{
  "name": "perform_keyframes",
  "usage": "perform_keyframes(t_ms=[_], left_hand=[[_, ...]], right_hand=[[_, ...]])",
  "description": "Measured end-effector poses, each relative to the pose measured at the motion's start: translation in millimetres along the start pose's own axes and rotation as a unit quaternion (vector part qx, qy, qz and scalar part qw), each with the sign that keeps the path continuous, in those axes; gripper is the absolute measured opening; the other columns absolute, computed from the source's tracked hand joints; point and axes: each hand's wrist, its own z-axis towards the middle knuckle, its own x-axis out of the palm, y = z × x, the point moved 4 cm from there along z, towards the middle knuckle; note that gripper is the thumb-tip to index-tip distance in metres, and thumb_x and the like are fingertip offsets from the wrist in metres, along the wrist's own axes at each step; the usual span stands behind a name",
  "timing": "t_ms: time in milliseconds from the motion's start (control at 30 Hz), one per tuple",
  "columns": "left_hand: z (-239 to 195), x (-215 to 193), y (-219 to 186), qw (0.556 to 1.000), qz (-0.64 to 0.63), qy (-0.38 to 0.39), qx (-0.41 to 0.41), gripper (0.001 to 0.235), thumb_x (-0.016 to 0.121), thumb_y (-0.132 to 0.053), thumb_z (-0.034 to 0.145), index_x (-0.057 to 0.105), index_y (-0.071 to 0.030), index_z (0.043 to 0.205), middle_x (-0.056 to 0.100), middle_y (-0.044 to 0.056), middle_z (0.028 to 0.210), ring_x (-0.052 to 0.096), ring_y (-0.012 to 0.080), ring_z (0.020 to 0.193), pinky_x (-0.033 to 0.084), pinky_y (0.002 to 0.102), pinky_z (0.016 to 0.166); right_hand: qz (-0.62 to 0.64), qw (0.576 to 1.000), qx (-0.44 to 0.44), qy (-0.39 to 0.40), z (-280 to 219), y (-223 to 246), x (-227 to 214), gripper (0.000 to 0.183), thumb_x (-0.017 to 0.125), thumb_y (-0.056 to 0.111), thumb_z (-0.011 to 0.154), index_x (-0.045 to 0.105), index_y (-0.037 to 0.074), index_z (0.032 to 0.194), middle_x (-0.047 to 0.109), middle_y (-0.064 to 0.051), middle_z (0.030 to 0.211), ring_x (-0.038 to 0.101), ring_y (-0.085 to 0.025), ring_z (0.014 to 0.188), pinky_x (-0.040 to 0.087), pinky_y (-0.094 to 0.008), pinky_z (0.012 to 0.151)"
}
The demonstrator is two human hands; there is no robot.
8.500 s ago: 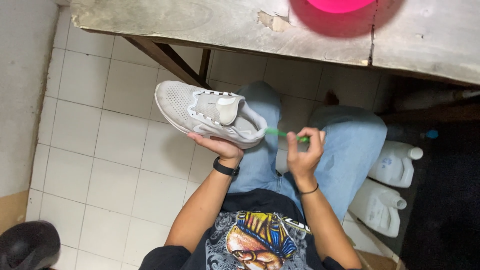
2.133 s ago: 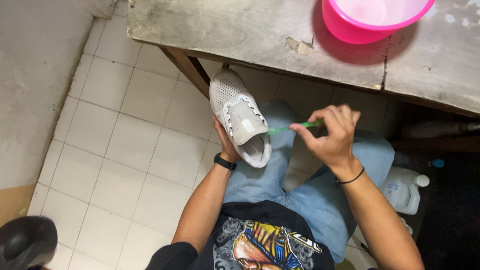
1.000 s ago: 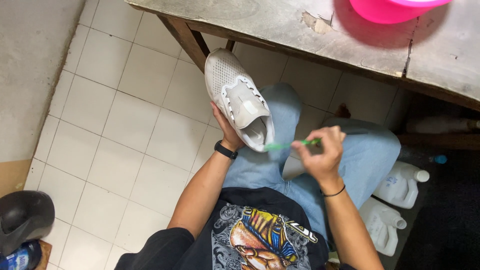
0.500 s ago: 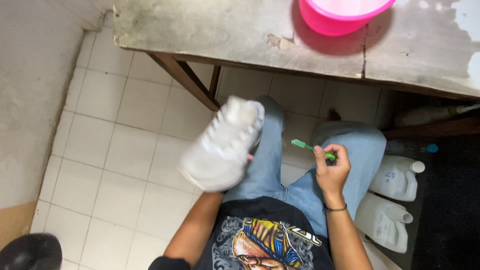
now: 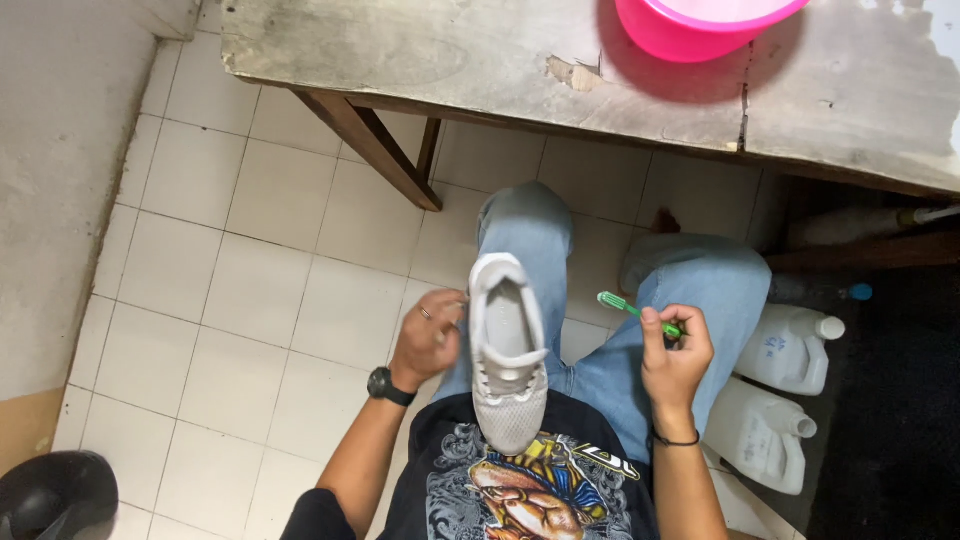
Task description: The person scrubs the inside and upper parts of a white sneaker using a green toothbrush. They repeatedly dip the toothbrush into a pink bowl of water on a nearby table to wet the bristles before continuing to clean the shoe.
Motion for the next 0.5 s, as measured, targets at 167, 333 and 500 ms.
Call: perform_keyframes(t_ms=[167, 333, 500], left_hand=[[45, 22, 38, 0.959, -0.209, 0.069, -0.178, 0.051, 0.043, -0.028, 0.097, 0.053, -0.009, 0.143, 0.042, 0.018, 0.151, 0.034, 0.0388, 0.141, 0.025, 0.049, 0.115], [66, 50, 15, 0.911, -0.347, 0.124, -0.186, 0.054, 0.041, -0.047, 0.094, 0.068, -0.013, 0.126, 0.026, 0.017, 0.164, 0.02, 0.0398, 0.149, 0.007, 0.051, 0.122], [44, 57, -10, 0.668, -0.691, 0.018, -0.276, 0.079, 0.059, -0.05, 0.081, 0.034, -0.002, 0.139, 0.066, 0.021, 0.111, 0.069, 0.0228, 0.1, 0.053, 0.038, 0.094]], right_hand=[[-0.001, 1.0, -0.022, 0.015, 5, 8, 6, 0.023, 0.082, 0.024, 0.099, 0.062, 0.011, 0.097, 0.058, 0.001, 0.079, 0.049, -0.008, 0.074, 0.042, -0.026, 0.075], [-0.029, 0.996, -0.077, 0.035, 16, 59, 3, 0.021, 0.082, 0.022, 0.099, 0.064, 0.009, 0.099, 0.063, -0.005, 0.082, 0.053, -0.013, 0.076, 0.045, -0.031, 0.077], [-0.115, 0.959, -0.257, 0.039, 43, 139, -25, 0.021, 0.084, 0.015, 0.1, 0.066, 0.006, 0.097, 0.062, -0.01, 0.089, 0.06, -0.031, 0.082, 0.048, -0.037, 0.079]])
